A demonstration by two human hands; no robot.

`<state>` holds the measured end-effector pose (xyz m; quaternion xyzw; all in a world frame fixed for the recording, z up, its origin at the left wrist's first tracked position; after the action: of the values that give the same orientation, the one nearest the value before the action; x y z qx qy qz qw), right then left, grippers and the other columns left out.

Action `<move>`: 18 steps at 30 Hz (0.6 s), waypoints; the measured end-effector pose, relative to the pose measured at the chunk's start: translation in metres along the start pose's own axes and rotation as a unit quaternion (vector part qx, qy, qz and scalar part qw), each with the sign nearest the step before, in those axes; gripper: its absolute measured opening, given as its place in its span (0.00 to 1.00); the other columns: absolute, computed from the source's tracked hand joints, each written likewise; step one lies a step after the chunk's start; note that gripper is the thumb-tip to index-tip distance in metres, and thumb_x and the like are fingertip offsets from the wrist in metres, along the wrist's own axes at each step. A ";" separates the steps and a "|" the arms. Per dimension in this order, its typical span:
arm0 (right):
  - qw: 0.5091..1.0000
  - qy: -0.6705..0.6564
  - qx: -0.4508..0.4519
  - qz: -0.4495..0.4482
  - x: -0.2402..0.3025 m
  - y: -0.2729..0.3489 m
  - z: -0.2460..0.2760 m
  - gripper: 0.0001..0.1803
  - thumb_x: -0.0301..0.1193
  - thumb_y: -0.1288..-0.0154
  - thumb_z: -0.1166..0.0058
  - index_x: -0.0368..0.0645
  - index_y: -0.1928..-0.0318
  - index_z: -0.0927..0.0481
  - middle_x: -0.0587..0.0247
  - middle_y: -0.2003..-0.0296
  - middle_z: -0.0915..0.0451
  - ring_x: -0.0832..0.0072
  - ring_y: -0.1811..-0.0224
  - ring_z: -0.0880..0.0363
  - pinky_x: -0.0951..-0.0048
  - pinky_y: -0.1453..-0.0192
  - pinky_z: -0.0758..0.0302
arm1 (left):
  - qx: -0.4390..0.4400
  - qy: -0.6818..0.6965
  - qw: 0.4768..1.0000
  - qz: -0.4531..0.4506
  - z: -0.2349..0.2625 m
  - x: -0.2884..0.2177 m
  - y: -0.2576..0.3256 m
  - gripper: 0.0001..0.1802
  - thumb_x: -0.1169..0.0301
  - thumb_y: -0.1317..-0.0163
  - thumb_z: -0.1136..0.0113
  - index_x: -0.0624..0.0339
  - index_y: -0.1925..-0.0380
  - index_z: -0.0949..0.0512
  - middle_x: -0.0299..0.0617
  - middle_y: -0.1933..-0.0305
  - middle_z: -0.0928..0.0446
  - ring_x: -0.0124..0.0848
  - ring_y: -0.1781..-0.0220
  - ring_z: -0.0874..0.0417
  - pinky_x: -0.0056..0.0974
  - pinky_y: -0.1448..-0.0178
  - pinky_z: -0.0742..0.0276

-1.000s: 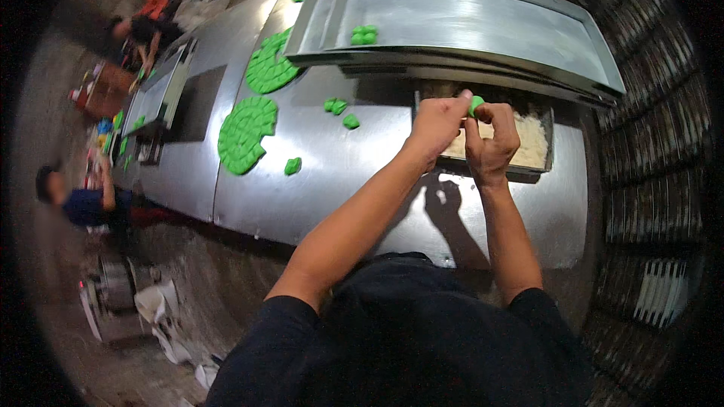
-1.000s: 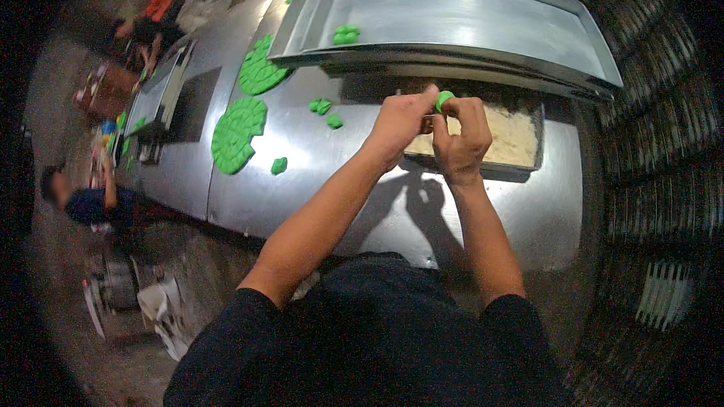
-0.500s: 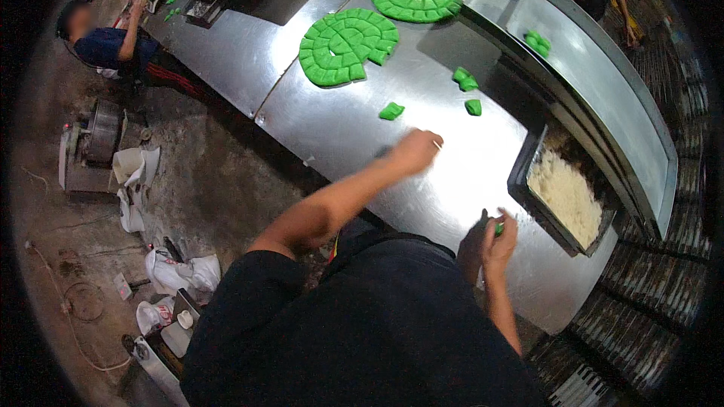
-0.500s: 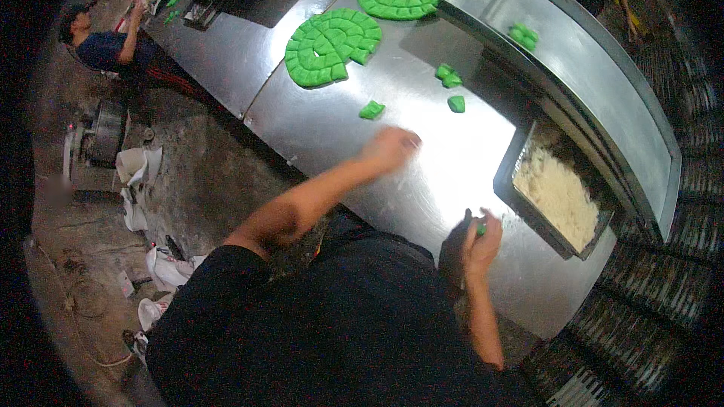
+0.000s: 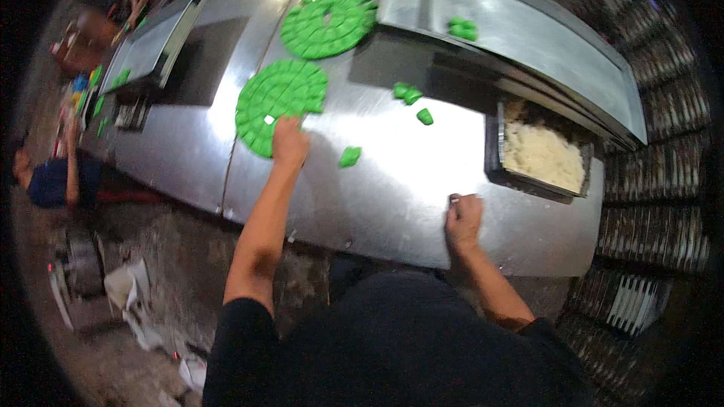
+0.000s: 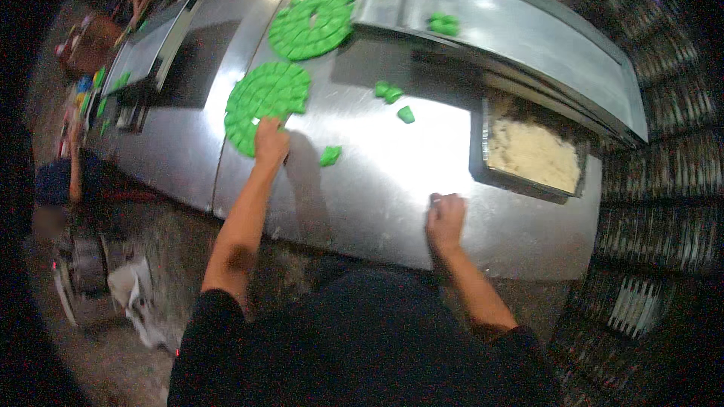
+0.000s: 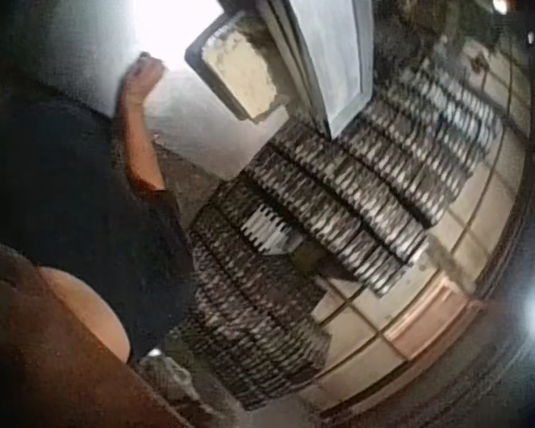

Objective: The person repeatedly takes small pieces of green dough, flattens them, fills them with a white granular substance from a tray, and shapes them into small balls. The finished dumplings are placed on a metal tray. Other workers are visible in the background performing similar tasks.

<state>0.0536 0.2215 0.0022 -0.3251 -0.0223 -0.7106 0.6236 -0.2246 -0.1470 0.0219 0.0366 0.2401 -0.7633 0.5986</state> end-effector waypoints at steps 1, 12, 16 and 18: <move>0.998 -0.062 0.012 -0.023 0.011 -0.002 -0.010 0.13 0.25 0.48 0.42 0.45 0.59 0.21 0.54 0.65 0.26 0.54 0.56 0.29 0.51 0.50 0.35 | -0.002 0.013 1.000 0.007 -0.001 -0.003 0.003 0.13 0.76 0.47 0.46 0.65 0.60 0.20 0.55 0.63 0.22 0.55 0.59 0.20 0.54 0.52 0.23; 0.997 -0.069 0.000 0.039 -0.015 0.002 0.016 0.10 0.24 0.44 0.41 0.44 0.60 0.21 0.54 0.68 0.28 0.55 0.62 0.28 0.55 0.56 0.30 | 0.210 0.264 0.940 0.045 -0.005 -0.152 0.154 0.16 0.72 0.40 0.44 0.61 0.53 0.16 0.50 0.62 0.20 0.44 0.58 0.19 0.46 0.49 0.24; 0.988 -0.093 0.031 0.121 0.012 -0.027 -0.002 0.12 0.25 0.47 0.39 0.45 0.60 0.22 0.56 0.67 0.28 0.55 0.62 0.27 0.56 0.56 0.30 | 0.104 0.126 0.985 -0.045 -0.001 -0.175 0.166 0.17 0.70 0.41 0.45 0.65 0.54 0.16 0.56 0.54 0.23 0.53 0.53 0.21 0.50 0.46 0.25; 0.992 -0.022 0.046 0.119 -0.021 -0.048 -0.006 0.09 0.25 0.44 0.40 0.43 0.61 0.23 0.53 0.68 0.27 0.54 0.63 0.28 0.55 0.58 0.30 | 0.137 0.103 0.985 -0.009 0.016 -0.189 0.159 0.17 0.71 0.40 0.46 0.67 0.54 0.17 0.56 0.53 0.24 0.52 0.52 0.21 0.50 0.45 0.25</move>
<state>0.0076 0.2475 0.0049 -0.3121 -0.0296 -0.6219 0.7176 -0.0200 -0.0106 0.0502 0.1941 0.1942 -0.7866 0.5530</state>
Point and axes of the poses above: each hand's wrist, its own y-axis away from the middle knuckle, its own z-axis out of the back of the hand, x = y × z, the point moved 1 cm from there along -y, towards the middle knuckle
